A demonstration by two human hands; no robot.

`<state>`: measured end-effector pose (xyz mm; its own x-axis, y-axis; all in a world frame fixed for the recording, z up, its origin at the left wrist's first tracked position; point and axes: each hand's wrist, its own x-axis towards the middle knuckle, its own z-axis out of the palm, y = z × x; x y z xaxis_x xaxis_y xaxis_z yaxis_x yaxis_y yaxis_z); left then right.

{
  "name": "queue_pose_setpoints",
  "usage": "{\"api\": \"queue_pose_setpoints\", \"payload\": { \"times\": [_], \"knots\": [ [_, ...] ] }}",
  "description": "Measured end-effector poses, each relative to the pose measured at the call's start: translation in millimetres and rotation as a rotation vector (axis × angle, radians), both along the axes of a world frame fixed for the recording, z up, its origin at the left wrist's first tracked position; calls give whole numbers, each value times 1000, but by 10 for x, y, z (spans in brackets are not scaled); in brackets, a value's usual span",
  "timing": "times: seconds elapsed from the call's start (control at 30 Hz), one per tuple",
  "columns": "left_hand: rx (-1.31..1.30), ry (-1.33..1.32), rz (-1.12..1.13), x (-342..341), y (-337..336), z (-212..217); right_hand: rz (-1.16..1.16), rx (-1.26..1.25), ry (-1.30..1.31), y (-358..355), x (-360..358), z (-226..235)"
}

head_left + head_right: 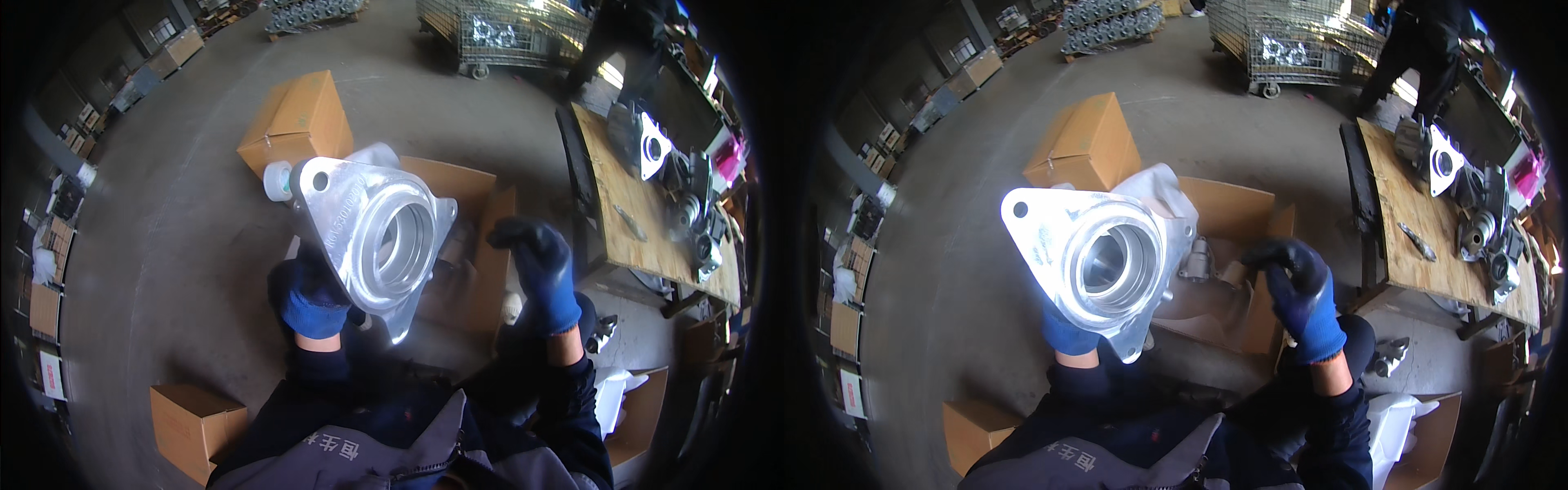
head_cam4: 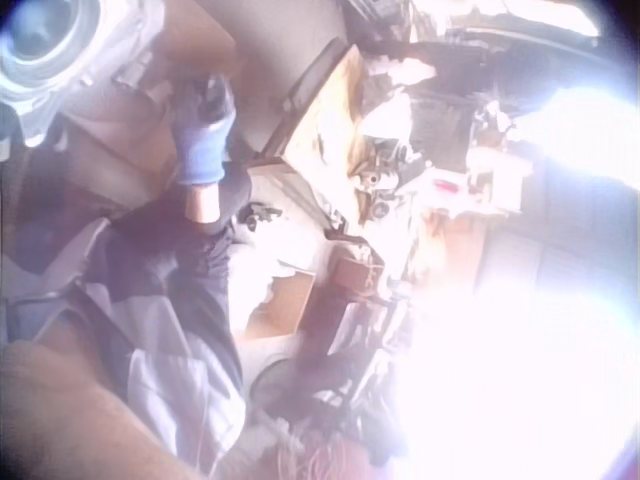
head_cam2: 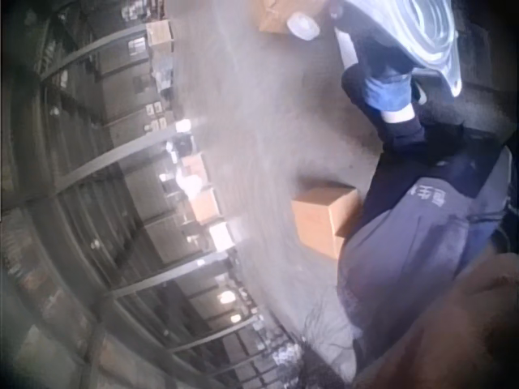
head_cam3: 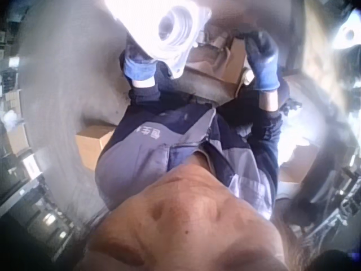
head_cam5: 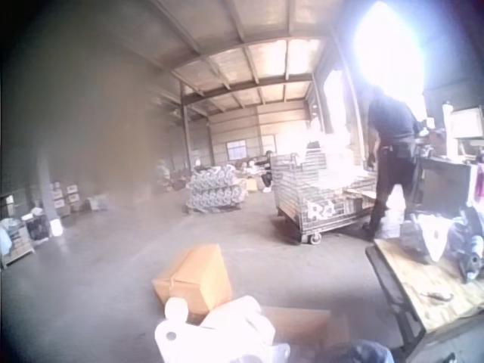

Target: The person opens a cardboard box, lines it with foam, and packs several metal parts one by one. They handle each part, rotate it, and place it into the box, then cover the contents with foam.

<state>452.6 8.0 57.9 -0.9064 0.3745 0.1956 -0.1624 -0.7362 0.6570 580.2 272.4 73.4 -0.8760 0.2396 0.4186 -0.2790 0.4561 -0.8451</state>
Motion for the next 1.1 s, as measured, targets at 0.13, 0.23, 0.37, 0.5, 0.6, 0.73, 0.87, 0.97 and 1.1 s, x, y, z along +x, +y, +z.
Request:
{"api": "queue_pose_setpoints", "payload": {
  "times": [0.13,0.23,0.37,0.5,0.6,0.73,0.87,0.97,1.1],
  "knots": [
    [-99,33,-89,-234,124,-104,273,-221,171,-422,-99,681],
    [-106,9,-237,-453,385,-151,347,-269,73,-416,-447,790],
    [1,-395,-496,-871,780,-3,226,-277,-163,-276,-1109,525],
    [-1405,1126,490,-1123,453,-612,198,-284,-281,-3,-1760,-397],
    [-1418,807,473,-1214,94,-751,192,93,-543,55,-2069,-1151],
    [-1329,528,401,-1160,-88,-681,235,668,-731,76,-2294,-1999],
    [-1332,540,347,-1083,-98,-610,248,1128,-397,237,-2227,-3328],
    [-1358,571,318,-1095,-123,-537,297,1337,-203,295,-2123,-3698],
    [-1397,572,262,-1146,-139,-640,315,1112,-459,269,-2119,-3656]
  ]
}}
